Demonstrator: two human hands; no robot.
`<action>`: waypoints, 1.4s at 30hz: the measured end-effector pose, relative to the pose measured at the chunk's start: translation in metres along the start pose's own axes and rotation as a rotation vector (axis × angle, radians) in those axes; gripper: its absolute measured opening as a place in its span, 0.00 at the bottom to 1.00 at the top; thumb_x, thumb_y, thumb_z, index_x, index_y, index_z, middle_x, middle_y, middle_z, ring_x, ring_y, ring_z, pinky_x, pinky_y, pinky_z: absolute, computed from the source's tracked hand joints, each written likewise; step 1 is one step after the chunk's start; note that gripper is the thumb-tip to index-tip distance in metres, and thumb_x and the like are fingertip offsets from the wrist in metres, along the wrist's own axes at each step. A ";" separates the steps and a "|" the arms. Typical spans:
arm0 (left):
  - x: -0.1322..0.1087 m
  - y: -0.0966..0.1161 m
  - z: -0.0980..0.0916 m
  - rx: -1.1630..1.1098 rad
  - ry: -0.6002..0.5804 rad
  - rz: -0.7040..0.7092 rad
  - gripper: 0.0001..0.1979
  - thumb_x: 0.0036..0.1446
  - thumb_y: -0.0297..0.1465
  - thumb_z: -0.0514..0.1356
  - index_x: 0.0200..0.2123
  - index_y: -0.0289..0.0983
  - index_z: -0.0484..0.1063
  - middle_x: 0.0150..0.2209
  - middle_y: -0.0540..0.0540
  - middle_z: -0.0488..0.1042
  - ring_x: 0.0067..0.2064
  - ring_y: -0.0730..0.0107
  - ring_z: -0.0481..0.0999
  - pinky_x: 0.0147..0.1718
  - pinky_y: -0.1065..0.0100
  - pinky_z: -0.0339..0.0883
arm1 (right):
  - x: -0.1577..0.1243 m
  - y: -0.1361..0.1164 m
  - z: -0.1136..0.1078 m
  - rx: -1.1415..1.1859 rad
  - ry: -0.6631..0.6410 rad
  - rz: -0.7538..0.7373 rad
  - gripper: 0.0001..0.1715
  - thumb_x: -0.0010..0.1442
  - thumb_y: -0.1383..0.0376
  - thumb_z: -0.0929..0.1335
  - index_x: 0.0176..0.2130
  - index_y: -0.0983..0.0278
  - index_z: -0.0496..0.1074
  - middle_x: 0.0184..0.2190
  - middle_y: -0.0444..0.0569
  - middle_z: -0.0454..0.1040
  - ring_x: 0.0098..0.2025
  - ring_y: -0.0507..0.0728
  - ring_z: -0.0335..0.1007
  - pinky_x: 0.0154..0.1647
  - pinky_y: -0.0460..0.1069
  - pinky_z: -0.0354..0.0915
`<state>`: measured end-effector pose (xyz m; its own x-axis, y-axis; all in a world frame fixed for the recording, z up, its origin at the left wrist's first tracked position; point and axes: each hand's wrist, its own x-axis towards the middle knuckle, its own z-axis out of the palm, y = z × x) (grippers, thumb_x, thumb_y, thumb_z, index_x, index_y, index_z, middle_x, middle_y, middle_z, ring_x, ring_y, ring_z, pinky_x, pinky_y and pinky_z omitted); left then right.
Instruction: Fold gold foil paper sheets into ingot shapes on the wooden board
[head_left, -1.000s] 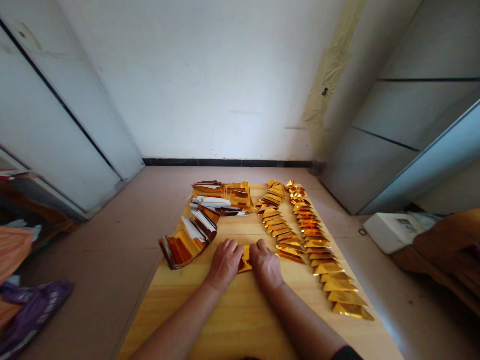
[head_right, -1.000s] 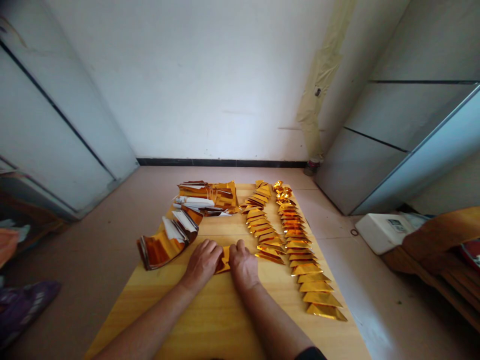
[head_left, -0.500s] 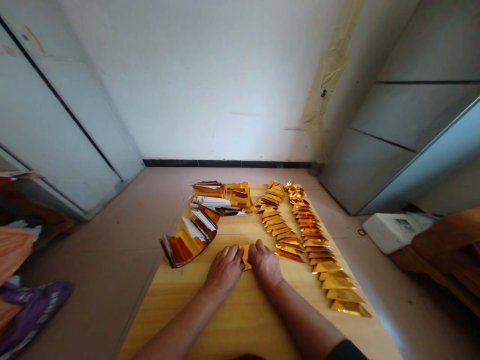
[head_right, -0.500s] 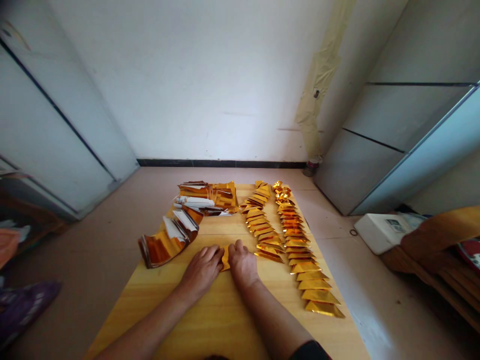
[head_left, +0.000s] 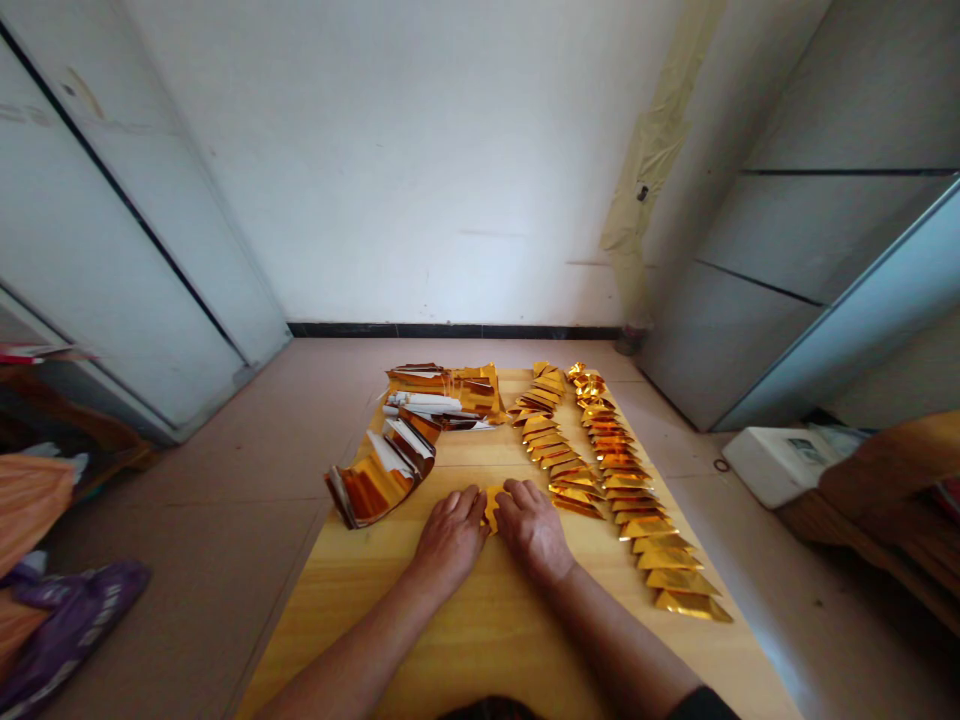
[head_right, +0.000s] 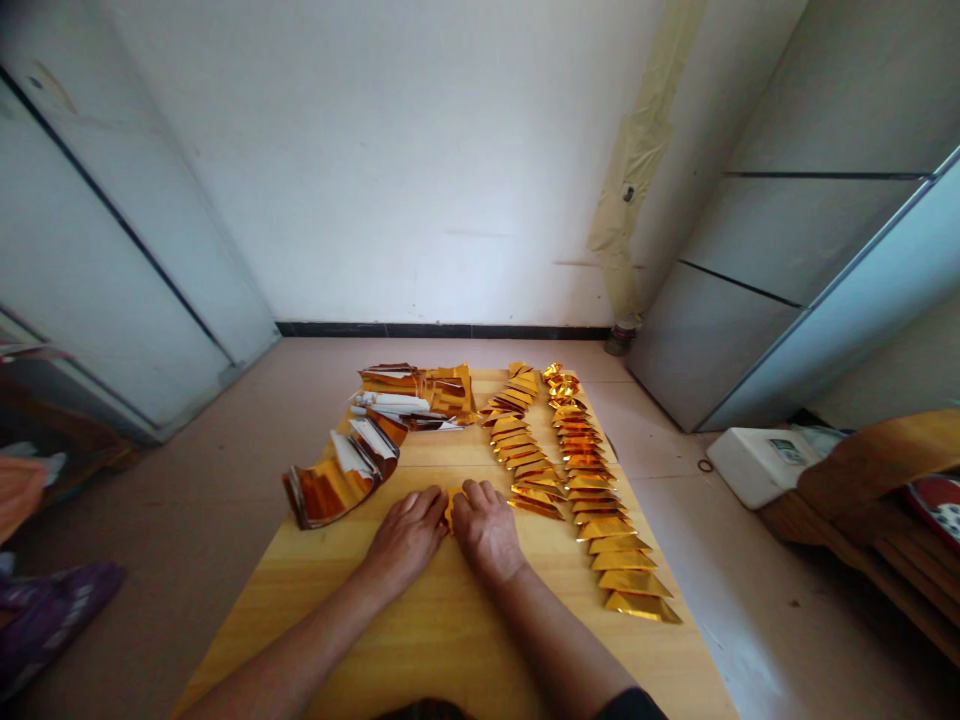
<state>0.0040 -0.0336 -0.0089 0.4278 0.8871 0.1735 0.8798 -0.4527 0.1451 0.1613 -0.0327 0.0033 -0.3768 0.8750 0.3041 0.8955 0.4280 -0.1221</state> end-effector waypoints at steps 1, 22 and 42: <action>-0.001 0.000 0.000 -0.008 0.002 0.001 0.18 0.59 0.28 0.54 0.53 0.38 0.65 0.54 0.42 0.68 0.50 0.61 0.68 0.49 0.60 0.63 | -0.005 -0.002 0.000 0.023 0.015 -0.059 0.07 0.63 0.65 0.64 0.38 0.61 0.71 0.45 0.50 0.72 0.44 0.56 0.66 0.43 0.49 0.62; -0.006 -0.004 0.000 0.004 -0.015 -0.018 0.20 0.60 0.31 0.53 0.57 0.41 0.63 0.59 0.43 0.65 0.54 0.58 0.66 0.50 0.54 0.57 | -0.051 0.007 0.014 0.053 -0.048 -0.134 0.26 0.61 0.56 0.66 0.56 0.63 0.68 0.56 0.54 0.68 0.59 0.60 0.61 0.59 0.56 0.56; -0.005 -0.032 -0.006 -0.028 -0.296 0.027 0.28 0.60 0.31 0.48 0.64 0.48 0.51 0.68 0.44 0.45 0.67 0.52 0.46 0.59 0.42 0.46 | -0.065 0.014 0.011 0.034 0.019 -0.068 0.22 0.61 0.60 0.65 0.54 0.63 0.69 0.56 0.53 0.69 0.59 0.59 0.61 0.59 0.55 0.57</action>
<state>-0.0272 -0.0244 -0.0088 0.4968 0.8605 -0.1131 0.8628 -0.4755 0.1718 0.1953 -0.0810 -0.0288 -0.4319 0.8391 0.3308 0.8591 0.4944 -0.1324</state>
